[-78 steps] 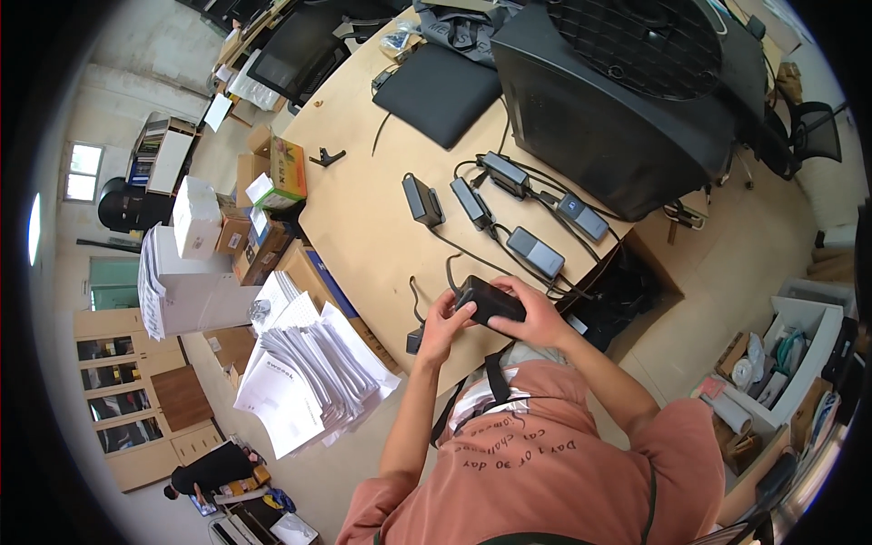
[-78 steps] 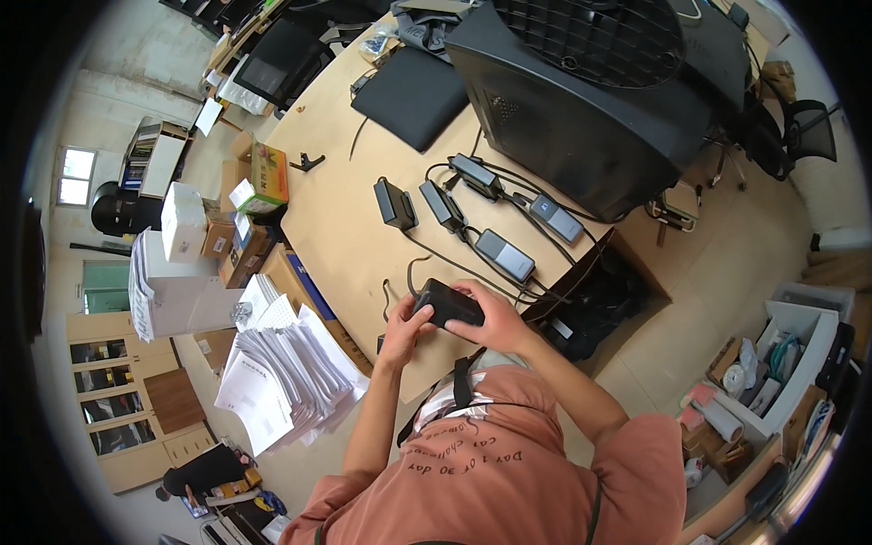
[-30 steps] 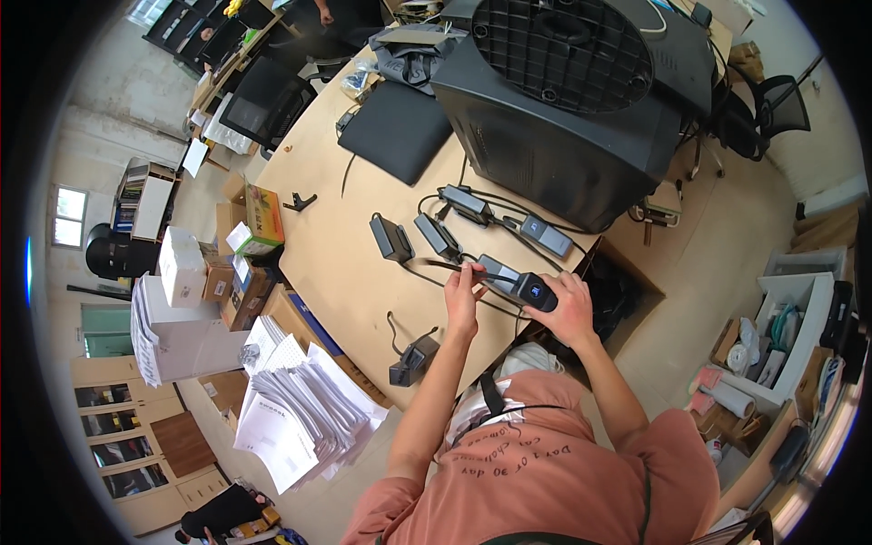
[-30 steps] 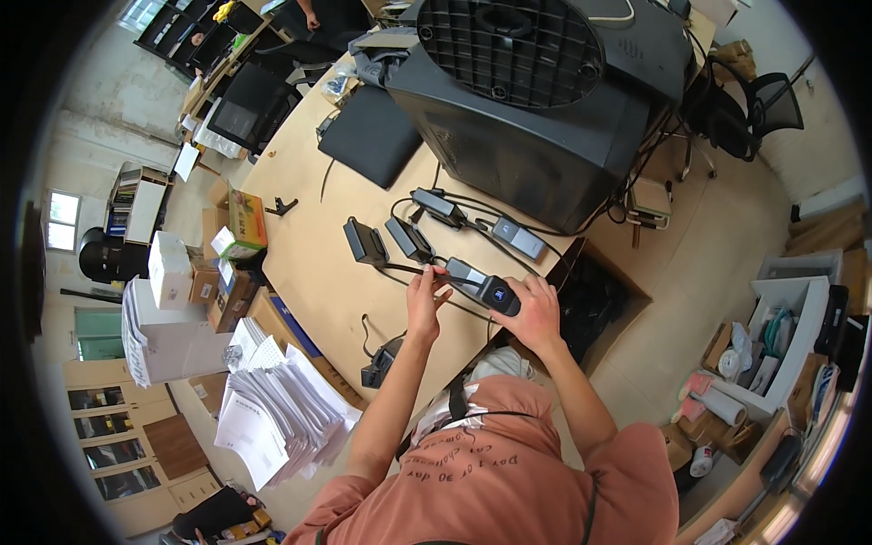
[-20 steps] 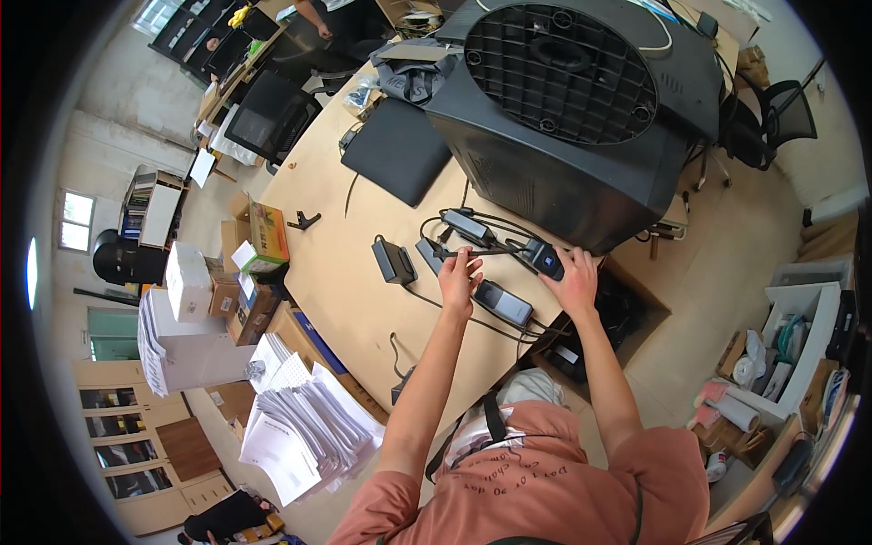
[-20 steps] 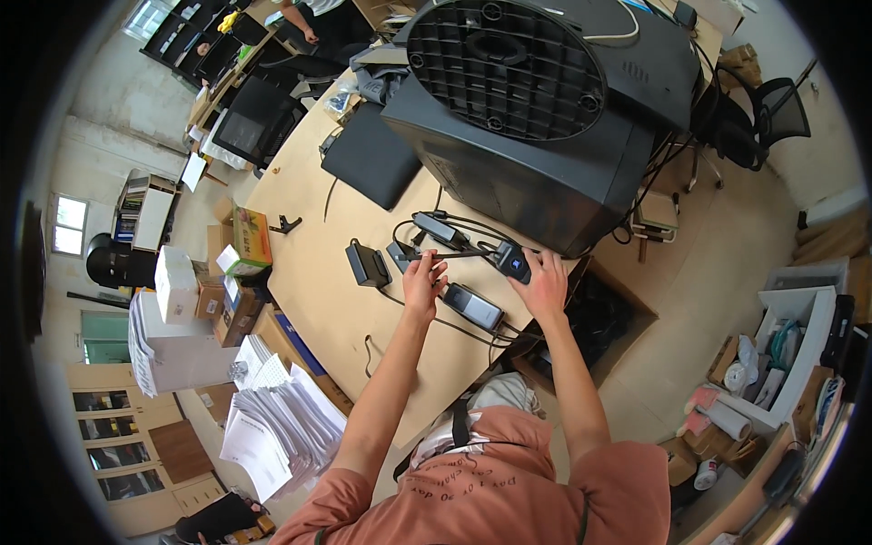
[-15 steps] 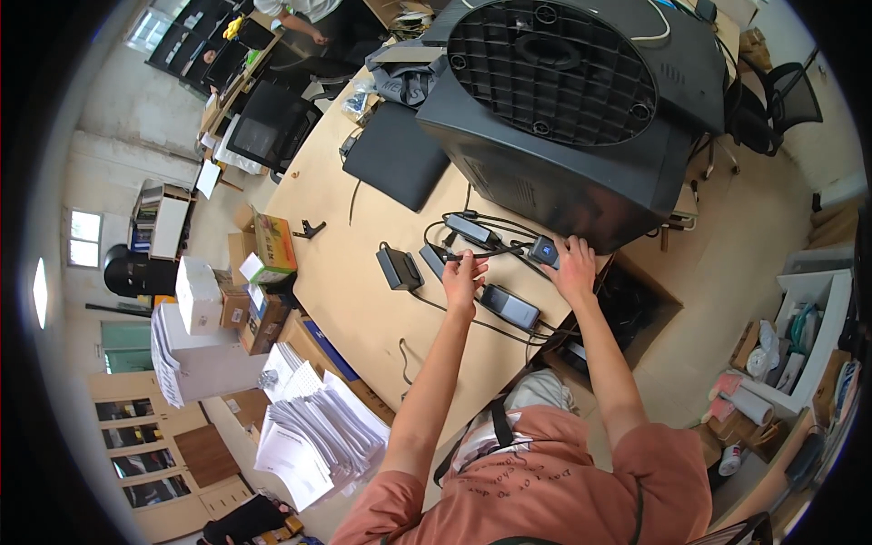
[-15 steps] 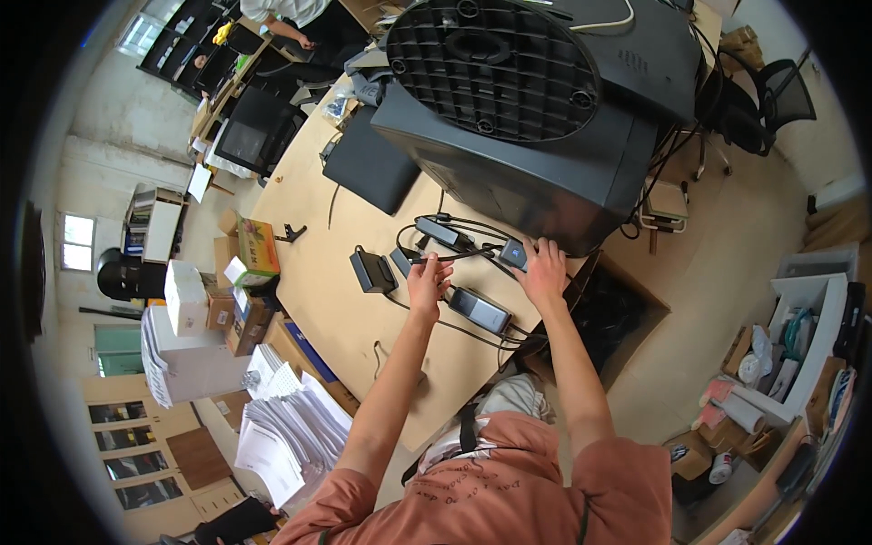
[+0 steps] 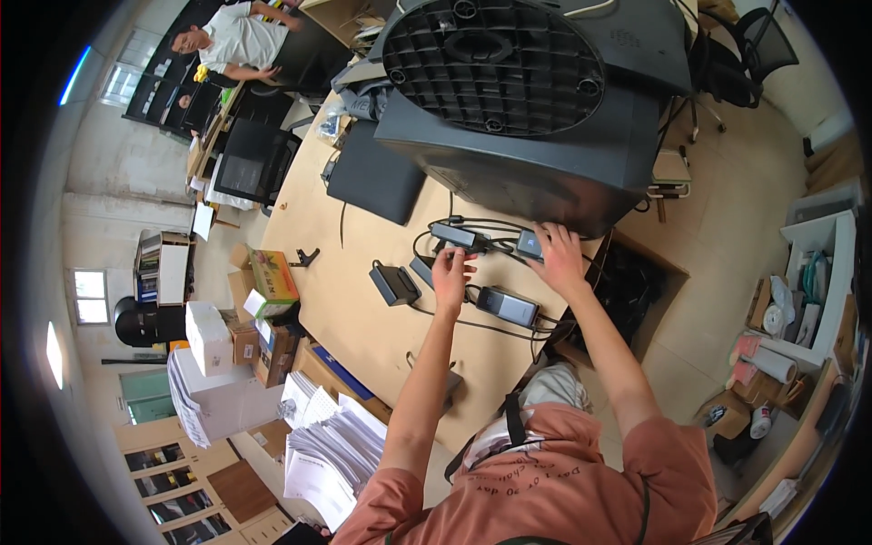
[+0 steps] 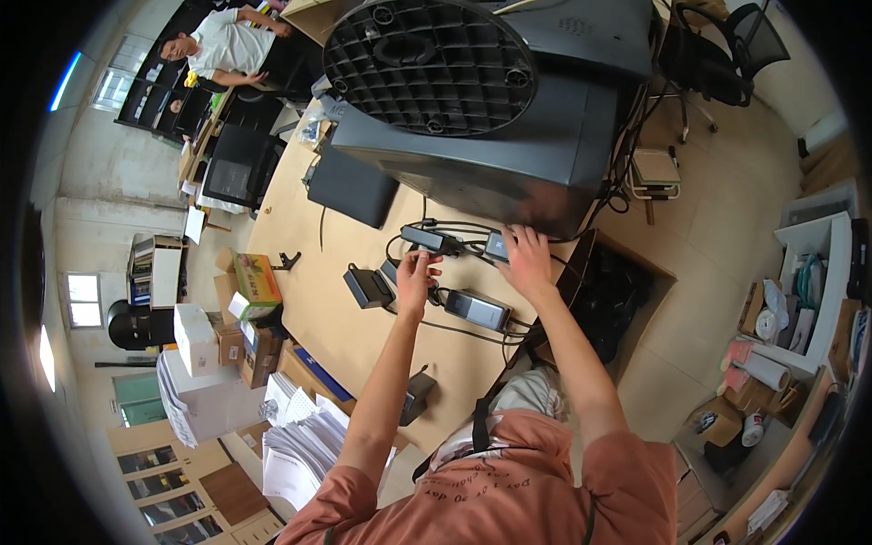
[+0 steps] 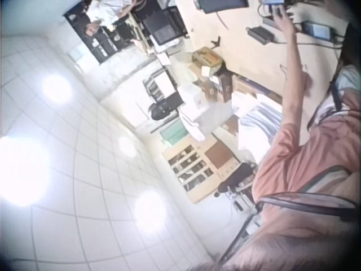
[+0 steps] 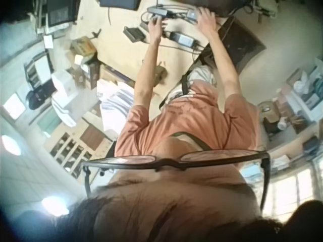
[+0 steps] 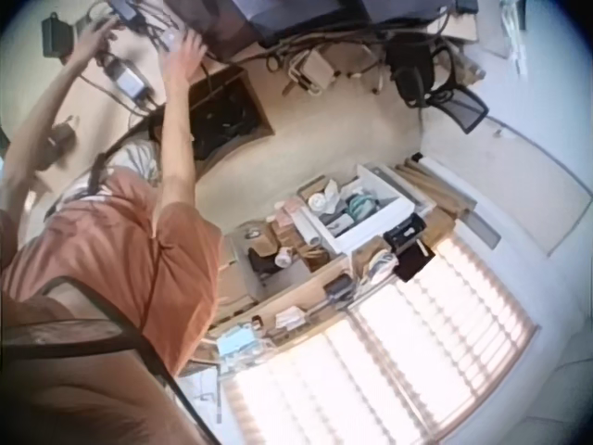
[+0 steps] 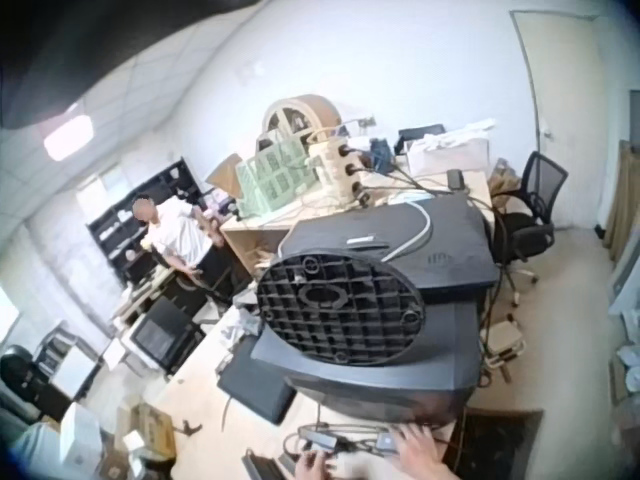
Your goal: The person is sorting and connecting various large battery packs or power banks on an office desk.
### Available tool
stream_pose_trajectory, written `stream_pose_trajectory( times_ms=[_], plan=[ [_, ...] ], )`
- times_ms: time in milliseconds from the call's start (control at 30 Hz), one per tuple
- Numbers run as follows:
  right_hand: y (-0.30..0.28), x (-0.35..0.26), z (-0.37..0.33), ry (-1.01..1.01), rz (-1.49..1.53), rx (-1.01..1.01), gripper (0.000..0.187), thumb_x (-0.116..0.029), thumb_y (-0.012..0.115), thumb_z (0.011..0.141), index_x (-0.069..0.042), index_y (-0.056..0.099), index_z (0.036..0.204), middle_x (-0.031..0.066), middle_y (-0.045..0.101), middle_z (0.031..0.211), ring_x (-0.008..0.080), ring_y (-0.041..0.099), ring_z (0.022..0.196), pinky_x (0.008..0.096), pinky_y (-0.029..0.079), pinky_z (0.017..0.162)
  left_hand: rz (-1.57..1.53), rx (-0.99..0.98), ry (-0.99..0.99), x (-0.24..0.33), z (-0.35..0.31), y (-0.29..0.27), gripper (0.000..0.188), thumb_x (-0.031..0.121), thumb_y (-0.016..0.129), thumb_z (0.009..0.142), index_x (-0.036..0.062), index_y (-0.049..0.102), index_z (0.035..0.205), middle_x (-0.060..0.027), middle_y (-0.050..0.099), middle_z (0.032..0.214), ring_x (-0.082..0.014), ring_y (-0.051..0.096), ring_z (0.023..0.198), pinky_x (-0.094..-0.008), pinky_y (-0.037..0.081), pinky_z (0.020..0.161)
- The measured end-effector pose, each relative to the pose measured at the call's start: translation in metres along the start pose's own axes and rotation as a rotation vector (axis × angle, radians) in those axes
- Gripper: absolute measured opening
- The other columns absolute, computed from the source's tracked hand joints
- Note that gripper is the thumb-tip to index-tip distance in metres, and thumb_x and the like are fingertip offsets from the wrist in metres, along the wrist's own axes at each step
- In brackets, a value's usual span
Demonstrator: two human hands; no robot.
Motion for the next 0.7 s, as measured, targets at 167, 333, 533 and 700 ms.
stream_pose_trajectory(
  times_ms=[167,333,533,700],
  plan=[
    [-0.030,-0.082,-0.006,-0.137,0.374,0.121,0.052,-0.023,0.065,0.089,-0.006,0.054,0.137,0.0129,0.059,0.127,0.0314,0.054,0.120,0.0442,0.044,0.096,0.102,-0.374,-0.129,-0.005,-0.016,0.031,0.033,0.033,0.046,0.109,0.0060,0.062,0.119,-0.0029,0.069,0.103,-0.0099,0.061,0.088,-0.0266,0.051,0.075],
    [0.016,-0.090,-0.003,-0.126,0.317,0.168,0.024,-0.012,0.061,0.089,-0.007,0.064,0.113,0.0072,0.069,0.103,0.0261,0.065,0.102,0.0370,0.049,0.093,0.144,-0.388,-0.197,-0.029,-0.005,0.020,0.035,0.032,0.046,0.109,0.0031,0.063,0.120,-0.0049,0.067,0.103,-0.0131,0.063,0.089,-0.0292,0.052,0.075],
    [0.028,-0.054,0.001,0.102,0.439,0.206,0.023,-0.020,0.063,0.095,-0.011,0.063,0.116,0.0114,0.073,0.093,0.0339,0.071,0.087,0.0438,0.057,0.075,1.103,0.009,0.775,0.060,0.006,0.011,0.047,0.021,0.080,0.083,0.0080,0.060,0.124,-0.0134,0.062,0.126,-0.0346,0.057,0.115,-0.0433,0.050,0.094],
    [0.065,-0.059,0.015,0.170,0.277,0.034,0.020,-0.022,0.066,0.094,-0.012,0.060,0.110,0.0099,0.072,0.088,0.0316,0.071,0.085,0.0446,0.058,0.070,1.488,-0.256,0.786,0.051,0.044,0.031,0.060,0.027,0.085,0.074,0.0197,0.063,0.129,-0.0031,0.059,0.132,-0.0334,0.051,0.124,-0.0487,0.044,0.104]
  ],
)
Point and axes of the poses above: each hand's wrist, its own z-axis towards the middle knuckle, its own y-axis out of the palm, x = y × z, the point moved 7 cm from there along z, towards the middle knuckle
